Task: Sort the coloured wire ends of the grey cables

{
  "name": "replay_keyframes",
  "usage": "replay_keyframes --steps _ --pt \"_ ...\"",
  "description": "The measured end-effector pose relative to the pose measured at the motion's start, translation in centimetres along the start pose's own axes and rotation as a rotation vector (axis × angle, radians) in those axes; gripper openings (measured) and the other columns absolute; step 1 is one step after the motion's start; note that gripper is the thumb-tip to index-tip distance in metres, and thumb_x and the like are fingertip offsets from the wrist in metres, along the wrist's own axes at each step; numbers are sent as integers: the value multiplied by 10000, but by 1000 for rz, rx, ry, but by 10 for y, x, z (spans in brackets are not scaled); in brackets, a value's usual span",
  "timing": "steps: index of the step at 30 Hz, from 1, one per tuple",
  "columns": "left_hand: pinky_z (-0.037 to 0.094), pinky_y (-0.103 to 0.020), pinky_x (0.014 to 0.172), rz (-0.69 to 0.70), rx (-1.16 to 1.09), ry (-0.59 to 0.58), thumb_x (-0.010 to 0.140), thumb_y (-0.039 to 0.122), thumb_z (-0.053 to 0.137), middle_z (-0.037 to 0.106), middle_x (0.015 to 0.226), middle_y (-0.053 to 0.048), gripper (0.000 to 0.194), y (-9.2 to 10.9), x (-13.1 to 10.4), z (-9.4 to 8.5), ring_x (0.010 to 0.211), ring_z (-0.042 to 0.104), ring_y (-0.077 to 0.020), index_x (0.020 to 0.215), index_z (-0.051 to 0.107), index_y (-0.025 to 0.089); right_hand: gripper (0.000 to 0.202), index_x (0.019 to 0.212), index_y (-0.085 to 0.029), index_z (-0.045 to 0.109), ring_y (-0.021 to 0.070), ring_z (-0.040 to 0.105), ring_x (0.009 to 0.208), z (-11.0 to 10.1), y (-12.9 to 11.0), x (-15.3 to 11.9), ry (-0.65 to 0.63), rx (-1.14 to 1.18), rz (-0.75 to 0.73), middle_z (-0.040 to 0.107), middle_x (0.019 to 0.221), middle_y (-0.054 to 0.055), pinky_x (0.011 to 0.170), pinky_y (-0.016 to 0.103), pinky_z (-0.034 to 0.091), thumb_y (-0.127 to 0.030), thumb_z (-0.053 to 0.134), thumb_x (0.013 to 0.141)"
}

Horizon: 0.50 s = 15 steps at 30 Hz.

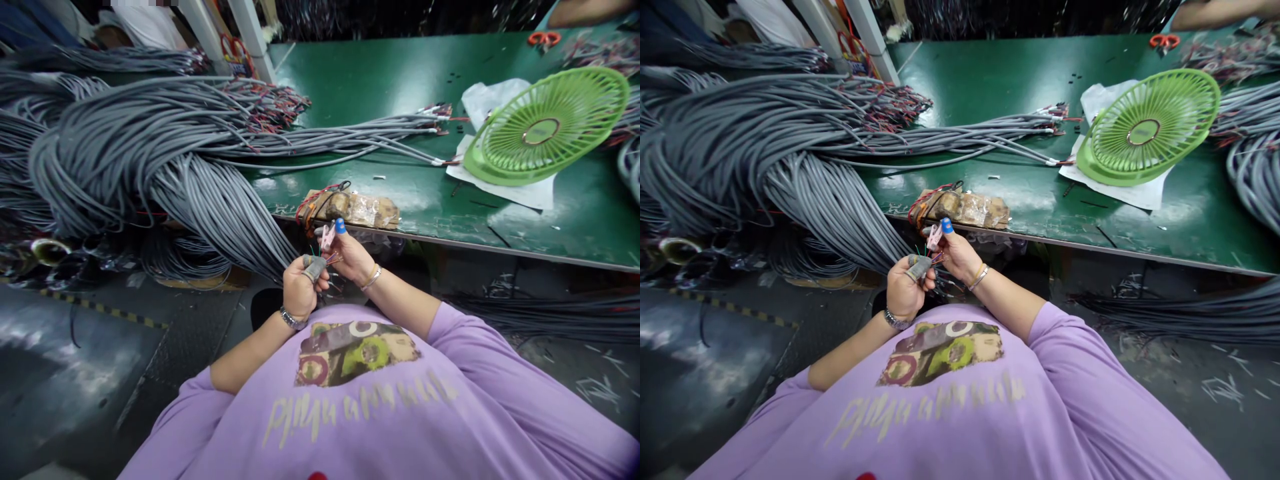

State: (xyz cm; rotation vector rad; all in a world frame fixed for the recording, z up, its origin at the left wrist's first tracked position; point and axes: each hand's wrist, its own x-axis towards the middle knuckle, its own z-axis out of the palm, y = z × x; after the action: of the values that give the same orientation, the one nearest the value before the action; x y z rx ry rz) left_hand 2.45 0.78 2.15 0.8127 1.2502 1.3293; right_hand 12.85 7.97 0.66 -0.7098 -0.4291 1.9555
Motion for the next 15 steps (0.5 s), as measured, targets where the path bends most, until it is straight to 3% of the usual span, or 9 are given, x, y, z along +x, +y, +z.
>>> replay_keyframes --steps 6,10,12,15 --pt "358 -155 362 36 29 -13 707 358 734 621 538 26 223 -2 -6 -9 380 522 -62 716 634 159 610 798 -161 646 91 502 549 -18 -9 -10 -105 -120 150 628 711 26 515 214 428 -760 531 775" --pt "459 -181 425 106 111 8 723 385 737 642 566 13 237 -3 -9 -16 429 564 -82 732 661 161 588 777 -151 653 102 540 578 -28 -20 -24 -195 -307 253 645 723 34 524 226 473 -724 694 650" --pt "490 -191 452 129 160 1 725 391 738 644 572 9 242 -3 -11 -17 450 578 -89 722 667 160 563 798 -149 661 98 541 589 -27 -22 -31 -227 -401 213 656 740 27 541 229 477 -646 796 571" --pt "504 -194 464 126 230 -32 709 368 750 639 565 13 225 -2 -12 -15 458 580 -91 713 669 159 455 783 -150 655 78 514 582 -22 -19 -38 -213 -517 68 637 704 -8 554 208 440 -497 855 568"
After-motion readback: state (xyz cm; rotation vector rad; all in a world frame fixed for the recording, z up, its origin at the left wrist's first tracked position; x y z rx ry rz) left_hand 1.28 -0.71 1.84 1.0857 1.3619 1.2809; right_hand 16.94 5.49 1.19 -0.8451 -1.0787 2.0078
